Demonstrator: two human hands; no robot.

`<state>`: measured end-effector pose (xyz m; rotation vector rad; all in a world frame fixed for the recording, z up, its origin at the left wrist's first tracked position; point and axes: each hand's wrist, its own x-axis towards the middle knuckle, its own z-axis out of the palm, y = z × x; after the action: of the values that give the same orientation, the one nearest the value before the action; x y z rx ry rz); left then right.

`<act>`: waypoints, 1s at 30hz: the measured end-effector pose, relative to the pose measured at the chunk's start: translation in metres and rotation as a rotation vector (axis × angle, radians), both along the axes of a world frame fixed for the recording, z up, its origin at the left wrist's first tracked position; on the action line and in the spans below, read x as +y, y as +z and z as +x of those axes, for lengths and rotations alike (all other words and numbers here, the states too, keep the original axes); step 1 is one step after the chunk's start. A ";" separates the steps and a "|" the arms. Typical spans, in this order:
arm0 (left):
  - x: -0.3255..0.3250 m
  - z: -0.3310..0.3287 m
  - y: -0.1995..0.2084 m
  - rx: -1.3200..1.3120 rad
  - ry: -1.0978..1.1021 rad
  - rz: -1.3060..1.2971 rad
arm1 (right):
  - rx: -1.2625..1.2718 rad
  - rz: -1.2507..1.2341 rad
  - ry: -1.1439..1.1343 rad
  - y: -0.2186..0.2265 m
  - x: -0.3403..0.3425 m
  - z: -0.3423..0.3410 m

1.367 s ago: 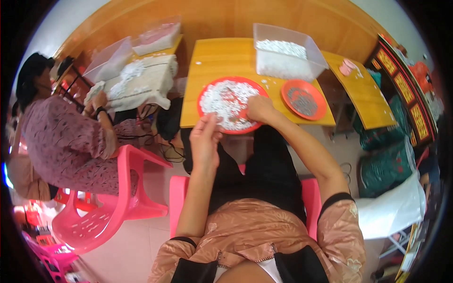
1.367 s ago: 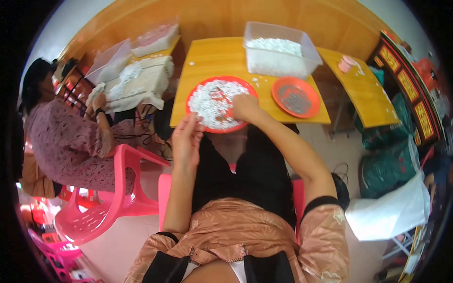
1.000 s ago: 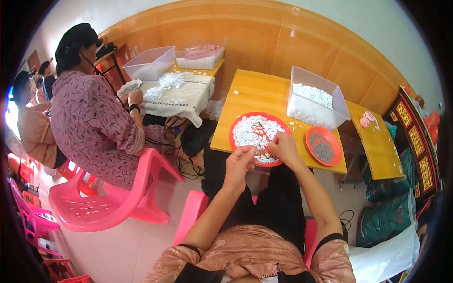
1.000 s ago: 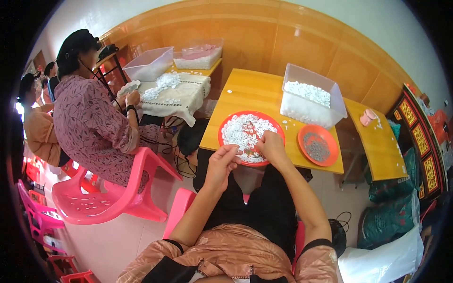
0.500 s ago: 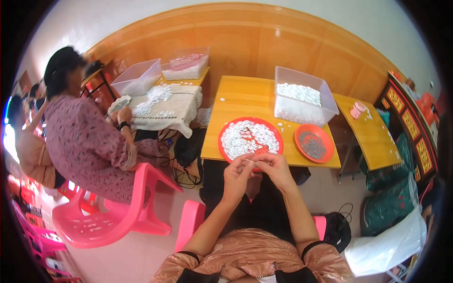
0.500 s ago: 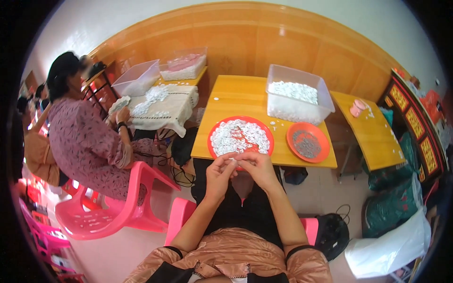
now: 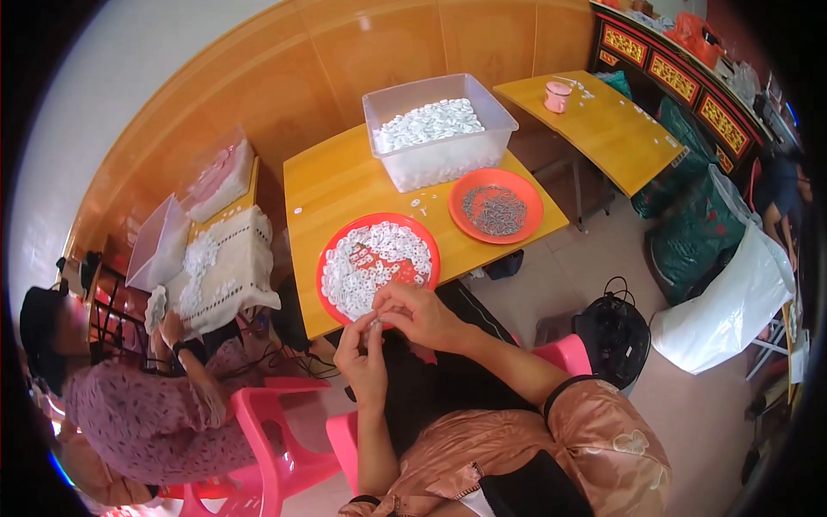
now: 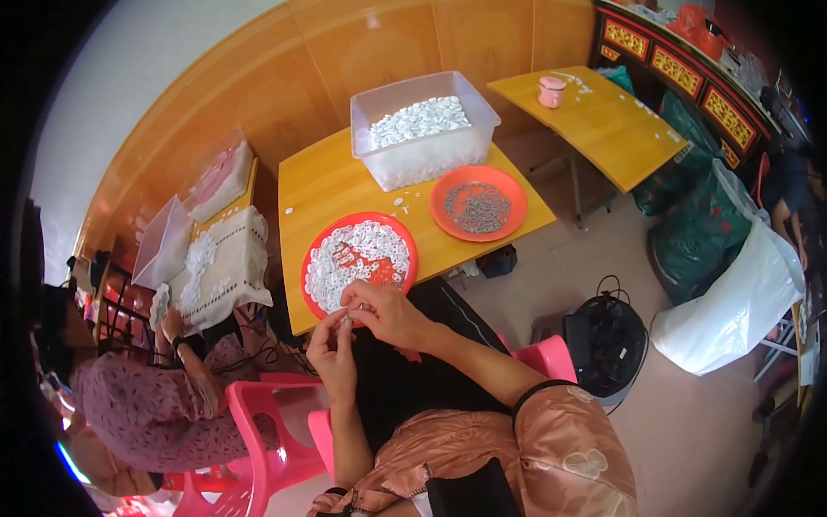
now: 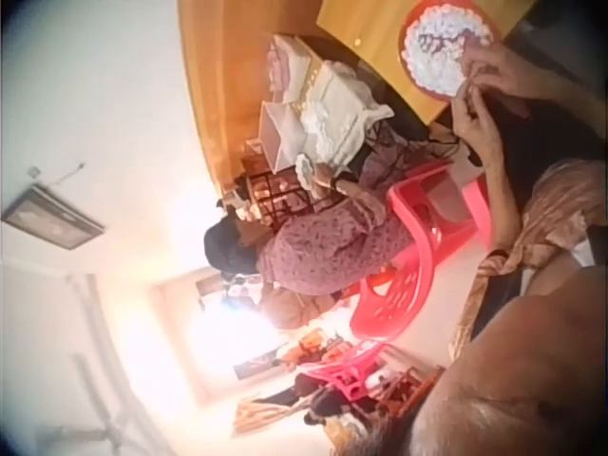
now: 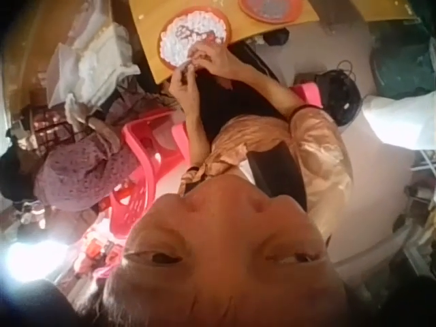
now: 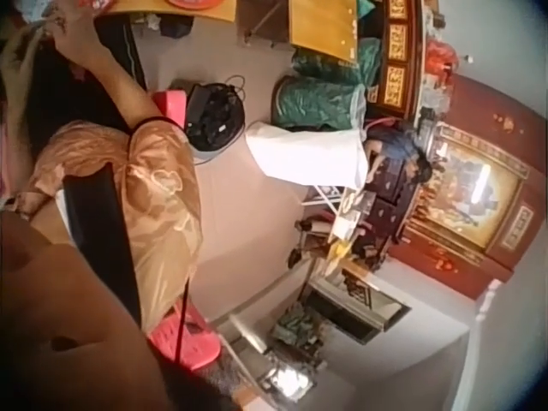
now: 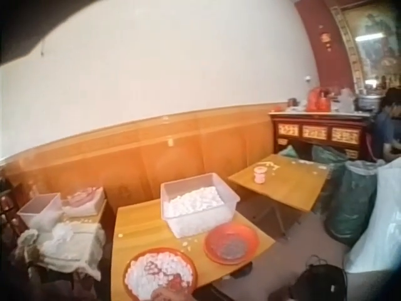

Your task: Assembling small white plastic components with metal inserts at a workspace.

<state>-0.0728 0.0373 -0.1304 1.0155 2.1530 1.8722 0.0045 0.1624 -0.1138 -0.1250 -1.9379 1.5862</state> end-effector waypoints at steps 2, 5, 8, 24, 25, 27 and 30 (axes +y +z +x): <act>0.001 -0.008 0.000 0.077 0.010 -0.041 | -0.012 0.036 -0.020 -0.008 0.000 -0.006; -0.004 -0.023 -0.002 0.275 0.007 -0.118 | -0.025 -0.025 -0.009 -0.016 -0.002 -0.019; -0.003 -0.027 0.007 0.190 0.050 -0.133 | -0.059 -0.212 0.087 -0.022 0.002 -0.034; -0.010 -0.012 0.011 -0.045 0.156 -0.087 | -0.383 -0.643 0.444 -0.012 0.006 -0.036; -0.008 -0.009 0.013 -0.216 0.129 -0.001 | -0.366 -0.604 0.383 -0.004 0.004 -0.033; -0.008 -0.010 0.020 -0.398 0.104 0.063 | -0.307 -0.642 0.344 -0.003 -0.002 -0.028; -0.013 -0.019 0.023 -0.498 0.011 0.068 | -0.253 -0.750 0.349 0.004 -0.006 -0.020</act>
<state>-0.0913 0.0246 -0.1070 0.4715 1.8155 1.9536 -0.0152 0.1562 -0.1098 -0.3169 -1.4845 2.5793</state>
